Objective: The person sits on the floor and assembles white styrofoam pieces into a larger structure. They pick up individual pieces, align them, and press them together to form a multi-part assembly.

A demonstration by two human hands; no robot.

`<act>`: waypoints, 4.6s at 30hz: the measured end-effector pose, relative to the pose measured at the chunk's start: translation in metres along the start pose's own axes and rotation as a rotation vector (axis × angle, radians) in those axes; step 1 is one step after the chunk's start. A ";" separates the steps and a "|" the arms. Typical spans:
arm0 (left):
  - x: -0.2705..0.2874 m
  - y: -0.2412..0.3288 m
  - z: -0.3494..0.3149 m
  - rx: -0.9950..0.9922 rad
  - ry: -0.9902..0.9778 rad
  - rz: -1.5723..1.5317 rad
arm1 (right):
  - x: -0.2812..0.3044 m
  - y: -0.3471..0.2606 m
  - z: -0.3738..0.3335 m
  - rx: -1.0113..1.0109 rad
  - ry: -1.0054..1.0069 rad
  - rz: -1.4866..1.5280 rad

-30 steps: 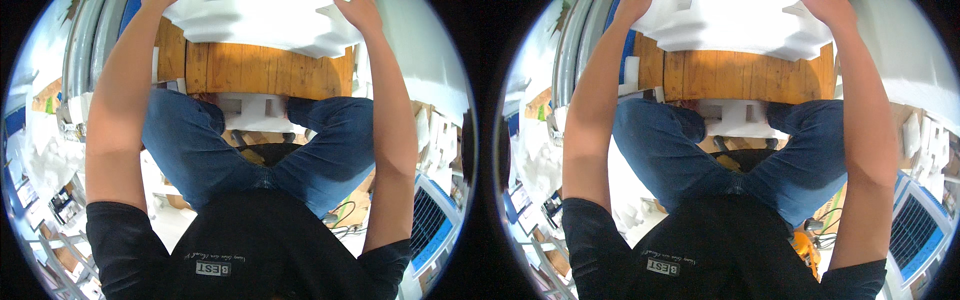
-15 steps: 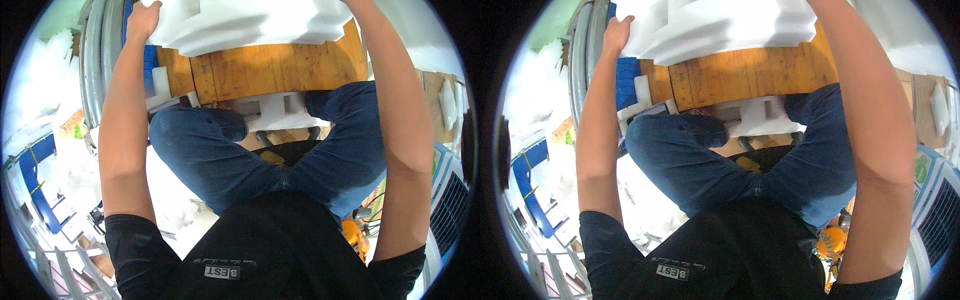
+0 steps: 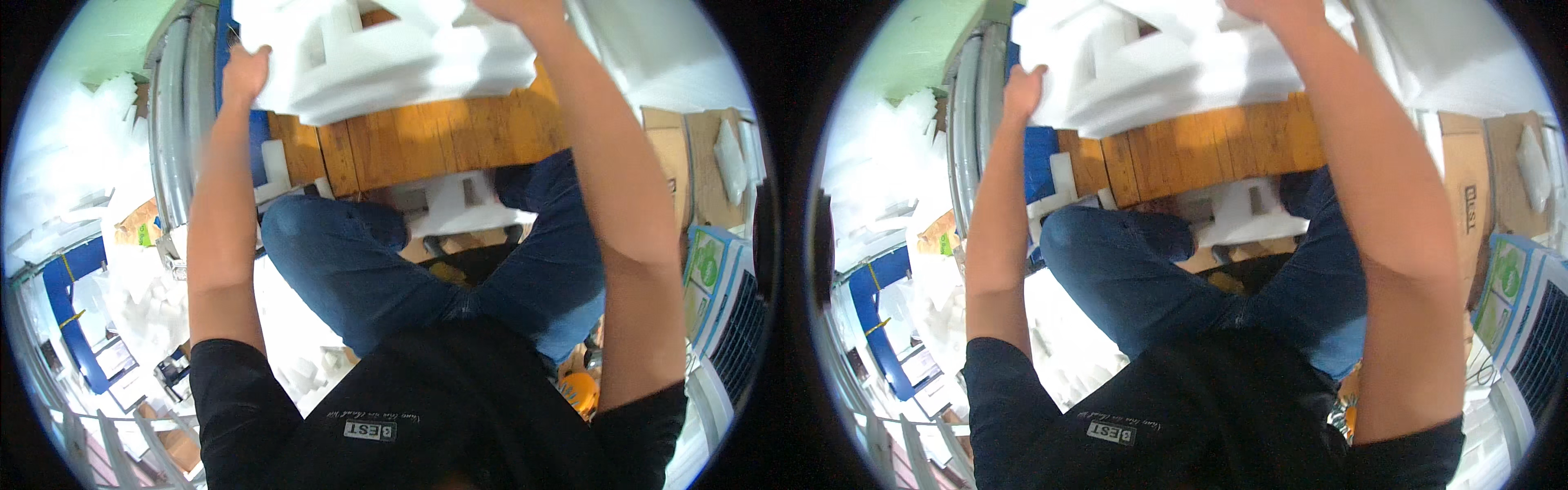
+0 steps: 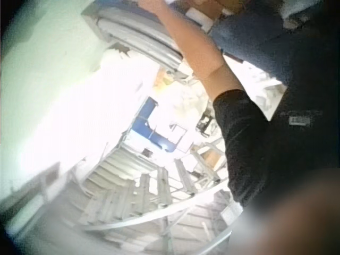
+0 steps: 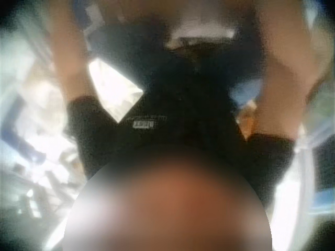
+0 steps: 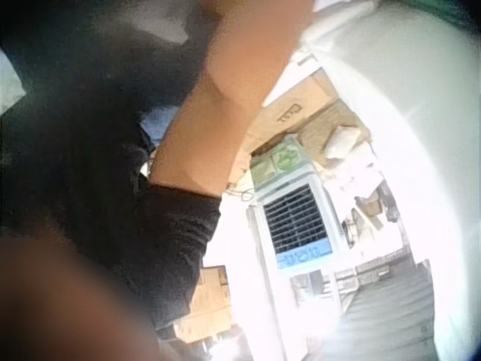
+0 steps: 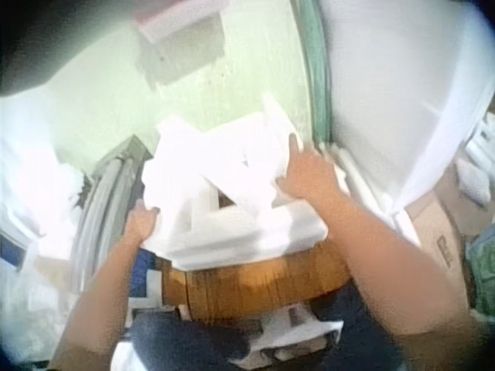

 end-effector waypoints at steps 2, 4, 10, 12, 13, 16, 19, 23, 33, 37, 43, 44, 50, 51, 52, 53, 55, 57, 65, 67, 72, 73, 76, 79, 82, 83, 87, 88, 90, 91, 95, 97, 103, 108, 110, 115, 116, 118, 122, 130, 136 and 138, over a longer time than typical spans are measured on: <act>-0.007 -0.010 0.000 0.009 -0.004 0.091 | 0.015 -0.011 -0.010 -0.046 0.021 0.233; 0.001 -0.017 -0.012 0.066 -0.059 0.069 | -0.035 -0.013 -0.002 0.051 0.033 0.121; 0.018 0.006 -0.019 0.089 -0.100 -0.055 | -0.005 -0.006 0.011 -0.005 -0.138 0.053; 0.018 0.003 -0.022 0.074 -0.112 -0.070 | -0.005 -0.003 0.011 0.001 -0.163 0.036; 0.019 0.001 -0.027 0.079 -0.119 -0.070 | -0.006 -0.003 0.008 0.012 -0.180 0.033; 0.016 -0.002 -0.035 0.087 -0.125 -0.080 | -0.014 0.008 0.010 0.056 -0.184 0.062; 0.012 -0.028 -0.019 0.158 -0.082 -0.209 | -0.024 0.023 0.022 -0.047 -0.151 0.382; -0.002 -0.066 -0.046 0.722 -0.243 -1.108 | -0.024 0.079 0.003 -0.683 -0.130 1.069; -0.155 -0.064 -0.124 0.742 -0.448 -1.359 | -0.168 0.109 -0.117 -0.668 -0.635 1.656; -0.154 -0.079 -0.144 0.745 -0.553 -1.226 | -0.166 0.105 -0.138 -0.936 -0.648 1.461; -0.146 -0.085 -0.191 0.694 -0.625 -1.259 | -0.147 0.137 -0.158 -0.831 -0.779 1.359; -0.145 -0.083 -0.198 0.673 -0.655 -1.276 | -0.149 0.148 -0.163 -0.826 -0.797 1.333; -0.124 -0.099 -0.257 0.700 -0.620 -1.205 | -0.148 0.198 -0.195 -0.755 -0.844 1.158; -0.120 -0.105 -0.270 0.725 -0.588 -1.183 | -0.140 0.193 -0.204 -0.753 -0.856 1.115; -0.115 -0.110 -0.280 0.750 -0.551 -1.169 | -0.126 0.179 -0.209 -0.757 -0.830 1.147; -0.112 -0.113 -0.288 0.768 -0.520 -1.171 | -0.116 0.172 -0.213 -0.757 -0.796 1.161; -0.111 -0.120 -0.306 0.797 -0.447 -1.223 | -0.098 0.155 -0.218 -0.750 -0.723 1.183; -0.109 -0.121 -0.320 0.926 -0.356 -1.251 | -0.070 0.144 -0.221 -0.801 -0.576 1.194; -0.056 -0.092 -0.342 0.294 -0.519 -0.863 | -0.039 0.132 -0.243 -1.047 -0.363 1.272; -0.053 -0.087 -0.344 0.289 -0.510 -0.959 | -0.034 0.126 -0.250 -1.062 -0.324 1.268; -0.065 -0.097 -0.333 0.216 -0.318 -0.836 | -0.039 0.127 -0.250 -1.062 -0.296 1.257; -0.065 -0.097 -0.330 0.190 -0.294 -0.795 | -0.040 0.126 -0.250 -1.066 -0.292 1.257; -0.067 -0.094 -0.328 0.171 -0.291 -0.808 | -0.052 0.141 -0.243 -1.065 -0.203 1.270; -0.064 -0.088 -0.326 0.137 -0.222 -0.790 | -0.052 0.145 -0.236 -1.019 -0.173 1.245; -0.076 -0.098 -0.325 0.108 -0.079 -0.795 | -0.057 0.134 -0.235 -1.015 -0.184 1.265; -0.078 -0.099 -0.326 0.121 -0.105 -0.768 | -0.061 0.133 -0.233 -1.007 -0.187 1.273; -0.071 -0.091 -0.329 0.218 -0.163 -0.738 | -0.066 0.140 -0.212 -0.869 -0.130 1.305; -0.068 -0.086 -0.332 0.252 -0.168 -0.747 | -0.065 0.139 -0.211 -0.845 -0.128 1.310; -0.067 -0.078 -0.337 0.304 -0.179 -0.812 | -0.072 0.135 -0.213 -0.898 -0.156 1.294; -0.067 -0.076 -0.337 0.331 -0.180 -0.847 | -0.074 0.131 -0.210 -0.918 -0.170 1.287; -0.068 -0.082 -0.340 0.274 -0.132 -0.709 | -0.083 0.138 -0.221 -0.945 -0.209 1.307; -0.064 -0.082 -0.337 0.204 -0.109 -0.736 | -0.077 0.139 -0.225 -0.941 -0.209 1.290; -0.069 -0.096 -0.328 0.244 -0.126 -0.856 | -0.080 0.148 -0.244 -1.001 -0.167 1.249; -0.079 -0.110 -0.322 0.229 -0.158 -0.801 | -0.068 0.136 -0.247 -1.005 -0.198 1.294; -0.078 -0.110 -0.320 0.239 -0.181 -0.787 | -0.067 0.136 -0.245 -1.016 -0.205 1.281; -0.070 -0.103 -0.316 0.293 -0.260 -0.743 | -0.064 0.132 -0.240 -1.065 -0.194 1.323; -0.068 -0.100 -0.318 0.341 -0.305 -0.737 | -0.063 0.133 -0.239 -1.090 -0.179 1.313; -0.052 -0.084 -0.319 0.314 -0.212 -0.945 | -0.044 0.130 -0.233 -1.068 -0.066 1.303; -0.026 -0.087 -0.317 0.283 -0.016 -1.070 | -0.001 0.134 -0.229 -0.813 0.105 1.494; 0.044 -0.066 -0.308 0.491 0.180 -1.564 | 0.048 0.102 -0.232 -0.601 0.069 1.542; 0.041 -0.075 -0.270 0.746 -0.040 -1.431 | 0.019 0.102 -0.217 -0.852 -0.008 1.478; 0.028 -0.086 -0.268 0.681 -0.020 -1.338 | 0.021 0.100 -0.216 -0.878 -0.011 1.468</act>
Point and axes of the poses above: each hand's wrist, its own z-axis towards the middle knuckle, its own x-axis out of the back of the hand, y = z × x, the point moved 6 cm from there along z, towards the middle knuckle, and after that the axes turned 12 degrees about y, right-handed, at the moved point
